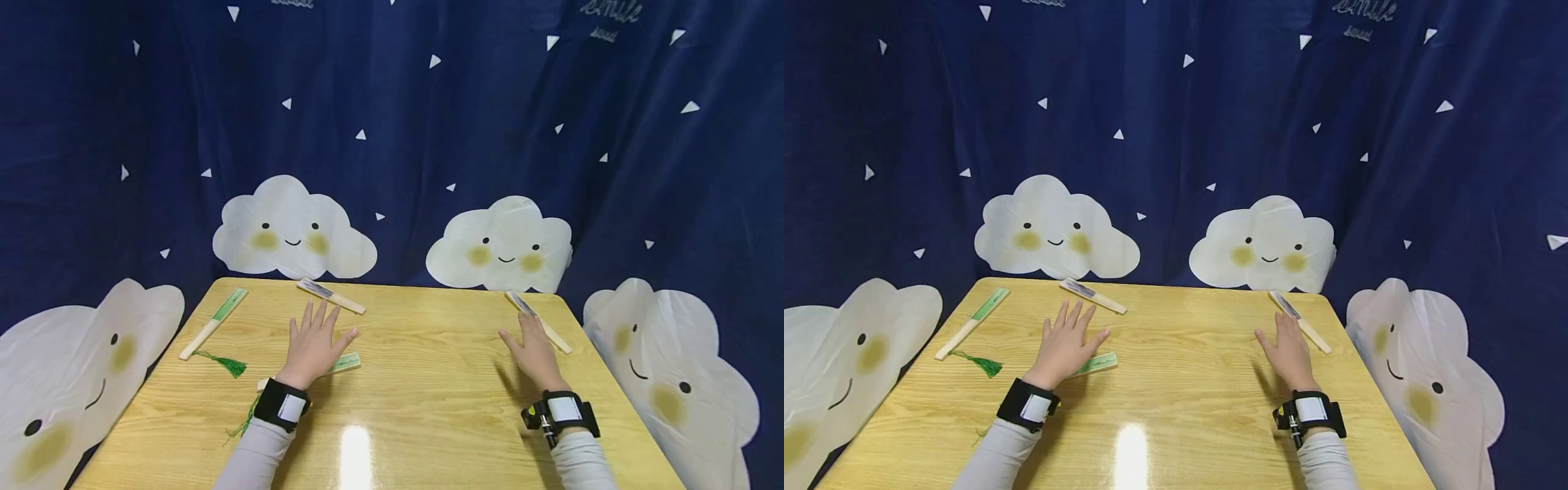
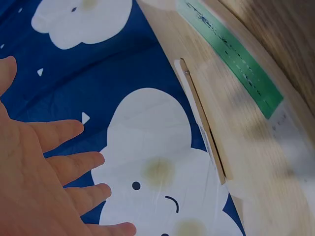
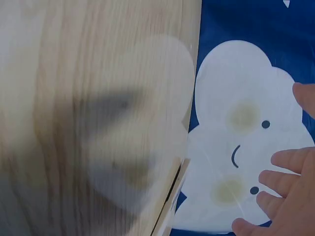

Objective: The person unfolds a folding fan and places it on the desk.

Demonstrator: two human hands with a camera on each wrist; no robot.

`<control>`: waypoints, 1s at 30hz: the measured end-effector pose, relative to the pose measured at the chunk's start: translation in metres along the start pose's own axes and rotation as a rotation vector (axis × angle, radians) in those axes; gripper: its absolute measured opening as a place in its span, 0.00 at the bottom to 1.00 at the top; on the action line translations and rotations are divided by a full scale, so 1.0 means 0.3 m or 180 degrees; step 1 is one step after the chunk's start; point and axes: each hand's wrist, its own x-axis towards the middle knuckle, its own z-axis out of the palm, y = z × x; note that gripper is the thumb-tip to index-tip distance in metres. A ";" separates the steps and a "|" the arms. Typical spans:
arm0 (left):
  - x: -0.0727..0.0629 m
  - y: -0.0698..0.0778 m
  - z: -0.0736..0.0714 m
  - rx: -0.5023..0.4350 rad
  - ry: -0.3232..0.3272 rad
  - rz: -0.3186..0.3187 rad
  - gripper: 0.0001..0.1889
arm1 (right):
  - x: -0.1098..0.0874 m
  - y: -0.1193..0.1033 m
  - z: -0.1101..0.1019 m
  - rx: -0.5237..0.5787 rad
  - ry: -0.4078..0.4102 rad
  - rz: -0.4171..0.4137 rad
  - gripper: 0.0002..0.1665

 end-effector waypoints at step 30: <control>-0.211 0.080 0.047 -0.0007 -0.0079 0.0337 0.37 | 0.071 0.402 0.077 -0.0065 -0.0619 0.1270 0.52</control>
